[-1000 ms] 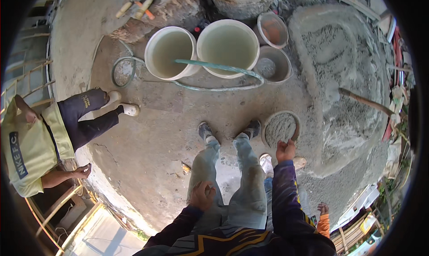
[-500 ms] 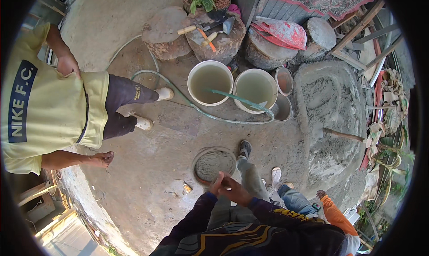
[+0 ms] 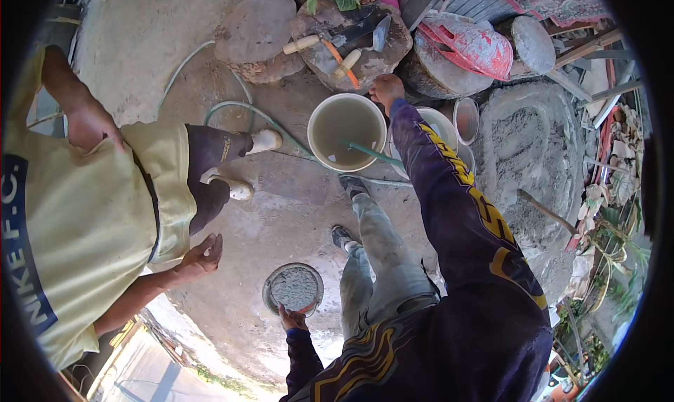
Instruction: The person mixes cement with a hoe, carries a bucket of cement and a trowel into a building, and applies the cement onto a wall using the trowel.
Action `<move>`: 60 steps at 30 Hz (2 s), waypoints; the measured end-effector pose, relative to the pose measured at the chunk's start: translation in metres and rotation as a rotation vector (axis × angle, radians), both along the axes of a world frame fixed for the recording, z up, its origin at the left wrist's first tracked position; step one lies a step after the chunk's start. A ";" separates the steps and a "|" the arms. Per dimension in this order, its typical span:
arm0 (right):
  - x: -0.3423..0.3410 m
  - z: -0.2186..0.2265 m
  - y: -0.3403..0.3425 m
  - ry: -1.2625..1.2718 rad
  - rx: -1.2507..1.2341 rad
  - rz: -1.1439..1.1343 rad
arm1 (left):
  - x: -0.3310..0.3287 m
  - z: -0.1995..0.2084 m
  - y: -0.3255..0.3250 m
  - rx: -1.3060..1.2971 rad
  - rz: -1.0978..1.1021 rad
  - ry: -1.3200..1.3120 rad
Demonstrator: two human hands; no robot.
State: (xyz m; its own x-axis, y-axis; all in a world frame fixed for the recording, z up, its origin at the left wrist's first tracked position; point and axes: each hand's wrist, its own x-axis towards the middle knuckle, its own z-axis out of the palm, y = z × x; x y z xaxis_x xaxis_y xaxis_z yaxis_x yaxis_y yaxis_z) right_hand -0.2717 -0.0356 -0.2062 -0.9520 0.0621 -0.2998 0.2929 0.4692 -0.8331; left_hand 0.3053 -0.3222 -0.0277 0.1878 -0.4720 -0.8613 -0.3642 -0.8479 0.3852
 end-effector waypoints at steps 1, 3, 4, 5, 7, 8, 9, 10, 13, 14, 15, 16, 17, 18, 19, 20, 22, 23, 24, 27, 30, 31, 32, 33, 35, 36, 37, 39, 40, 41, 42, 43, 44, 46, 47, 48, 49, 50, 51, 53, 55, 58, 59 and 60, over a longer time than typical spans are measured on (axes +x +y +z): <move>-0.011 0.000 0.001 0.043 -0.022 -0.010 | -0.045 0.023 -0.006 0.056 -0.039 0.113; -0.015 0.006 0.001 -0.309 -0.444 -0.505 | -0.141 0.057 -0.050 0.390 0.286 0.118; -0.015 0.010 -0.004 -0.335 -0.352 -0.464 | -0.201 0.065 -0.106 0.692 0.783 0.023; -0.017 0.014 -0.012 -0.259 -0.369 -0.462 | -0.252 0.073 -0.156 0.697 0.776 0.021; -0.028 0.019 -0.030 -0.343 -0.240 -0.466 | -0.287 0.074 -0.192 0.699 0.774 0.023; -0.041 0.019 -0.038 -0.418 -0.210 -0.485 | -0.294 0.072 -0.206 0.697 0.775 0.024; -0.052 0.017 -0.046 -0.360 -0.242 -0.488 | -0.299 0.072 -0.214 0.698 0.778 0.024; -0.065 0.015 -0.051 -0.346 0.102 -0.212 | -0.301 0.069 -0.216 0.744 0.848 -0.013; -0.085 0.005 -0.064 -0.395 0.323 -0.229 | -0.286 0.065 -0.196 0.726 0.888 0.025; -0.089 0.004 -0.065 -0.318 0.373 -0.310 | -0.280 0.064 -0.188 0.716 0.812 0.050; -0.088 0.003 -0.067 -0.313 0.437 -0.382 | -0.282 0.065 -0.191 0.723 0.825 0.057; -0.086 0.006 -0.063 -0.540 0.094 -0.415 | -0.283 0.065 -0.195 0.747 0.868 0.049; -0.080 0.009 -0.061 -0.514 0.061 -0.395 | -0.286 0.066 -0.203 0.785 0.948 0.019; -0.071 0.016 -0.053 -0.410 0.179 -0.451 | -0.288 0.067 -0.212 0.798 0.947 0.016; -0.069 0.024 -0.048 -0.299 0.338 -0.526 | -0.287 0.069 -0.217 0.767 0.883 0.064; -0.054 0.035 -0.031 -0.334 -0.165 -0.580 | -0.288 0.068 -0.218 0.778 0.892 0.091; -0.021 0.059 -0.004 -0.340 -0.654 -0.600 | -0.273 0.062 -0.192 0.825 0.994 0.117; -0.001 0.071 0.009 -0.351 -1.099 -0.666 | -0.267 0.060 -0.178 0.790 0.957 0.151; 0.025 0.086 0.025 -0.337 -1.151 -0.505 | -0.247 0.047 -0.141 0.581 0.478 0.240; 0.104 0.127 0.054 -0.360 -1.063 -0.370 | -0.166 -0.011 -0.008 0.117 -0.271 0.328; 0.161 0.162 0.057 -0.402 -0.886 -0.275 | -0.093 -0.065 0.013 0.187 -0.201 0.389; 0.178 0.173 0.052 -0.439 -0.791 -0.273 | -0.075 -0.077 0.001 0.216 -0.229 0.474; 0.193 0.182 0.045 -0.435 -0.749 -0.285 | -0.061 -0.088 -0.010 0.212 -0.246 0.442; 0.212 0.192 0.037 -0.403 -0.773 -0.237 | -0.047 -0.095 -0.024 0.214 -0.285 0.449; 0.244 0.207 0.016 -0.428 -0.663 -0.220 | -0.019 -0.100 -0.048 0.124 -0.297 0.393; 0.263 0.215 0.003 -0.391 -0.538 -0.128 | -0.002 -0.102 -0.060 0.131 -0.295 0.363; 0.284 0.221 -0.012 -0.403 -0.374 -0.145 | 0.019 -0.102 -0.071 0.222 -0.306 0.341; 0.331 0.231 -0.042 -0.531 -0.113 -0.080 | 0.067 -0.109 -0.097 0.166 -0.337 0.330; 0.357 0.235 -0.059 -0.538 0.000 0.051 | 0.095 -0.116 -0.108 0.254 -0.273 0.362; 0.379 0.238 -0.077 -0.591 0.197 0.138 | 0.121 -0.124 -0.118 0.362 -0.192 0.312; 0.399 0.240 -0.093 -0.577 0.209 0.300 | 0.153 -0.131 -0.127 0.231 -0.230 0.344; 0.419 0.240 -0.109 -0.624 0.313 0.423 | 0.182 -0.139 -0.136 0.177 -0.227 0.319; 0.435 0.238 -0.128 -0.576 0.324 0.569 | 0.210 -0.145 -0.145 0.122 -0.226 0.293; 0.462 0.229 -0.164 -0.558 0.391 0.723 | 0.270 -0.151 -0.159 0.372 -0.197 0.105; 0.470 0.223 -0.184 -0.606 0.386 0.860 | 0.301 -0.150 -0.165 0.323 -0.072 0.201; 0.477 0.216 -0.202 -0.662 0.397 0.991 | 0.329 -0.149 -0.170 0.248 -0.019 0.189; 0.483 0.209 -0.219 -0.666 0.391 1.021 | 0.355 -0.149 -0.175 0.228 0.059 0.109; 0.488 0.201 -0.237 -0.803 0.261 0.980 | 0.378 -0.147 -0.177 0.231 0.104 0.101; 0.491 0.189 -0.267 -0.969 0.179 0.980 | 0.403 -0.150 -0.180 0.205 0.280 0.167; 0.496 0.171 -0.322 -1.057 0.110 1.038 | 0.448 -0.146 -0.183 0.098 0.648 0.209; 0.502 0.151 -0.384 -0.958 0.209 1.255 | 0.481 -0.143 -0.190 0.166 0.487 -0.125; 0.499 0.117 -0.500 -0.945 0.253 1.271 | 0.498 -0.143 -0.212 0.099 0.541 -0.088; 0.504 0.112 -0.532 -1.087 0.313 1.057 | 0.509 -0.130 -0.212 0.076 0.653 -0.124; 0.501 0.106 -0.576 -1.156 0.201 1.068 | 0.509 -0.127 -0.221 0.097 0.757 -0.195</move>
